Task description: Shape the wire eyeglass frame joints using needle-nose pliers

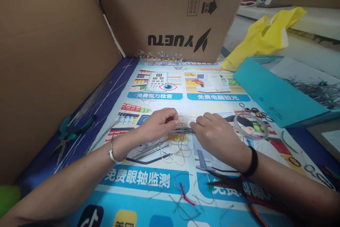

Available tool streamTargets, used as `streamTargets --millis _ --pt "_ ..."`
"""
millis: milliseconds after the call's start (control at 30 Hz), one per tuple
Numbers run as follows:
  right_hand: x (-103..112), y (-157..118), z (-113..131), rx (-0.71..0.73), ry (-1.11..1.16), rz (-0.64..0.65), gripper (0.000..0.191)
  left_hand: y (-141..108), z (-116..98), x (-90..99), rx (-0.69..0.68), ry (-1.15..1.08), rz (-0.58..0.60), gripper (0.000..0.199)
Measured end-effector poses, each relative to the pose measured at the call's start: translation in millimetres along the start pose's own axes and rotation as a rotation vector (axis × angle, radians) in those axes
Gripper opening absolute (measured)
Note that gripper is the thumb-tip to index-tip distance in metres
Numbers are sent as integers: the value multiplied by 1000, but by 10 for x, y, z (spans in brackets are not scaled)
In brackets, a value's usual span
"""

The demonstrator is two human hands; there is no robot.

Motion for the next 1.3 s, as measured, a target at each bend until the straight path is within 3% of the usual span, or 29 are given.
streamTargets --millis 333,1300 --pt "-77 42 -11 -43 46 31 12 1 -48 -28 -25 -10 30 11" --pt "-72 27 -81 -100 63 -11 12 -15 30 -12 75 -71 -17 9"
Point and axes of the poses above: each hand's wrist, its own y-axis towards the middle knuckle, its own x-axis out of the back of the hand, z = x × y, the point moved 6 cm from there along y, towards the middle knuckle, and after that the axes turned 11 degrees about -x, right-handed, at the moved point
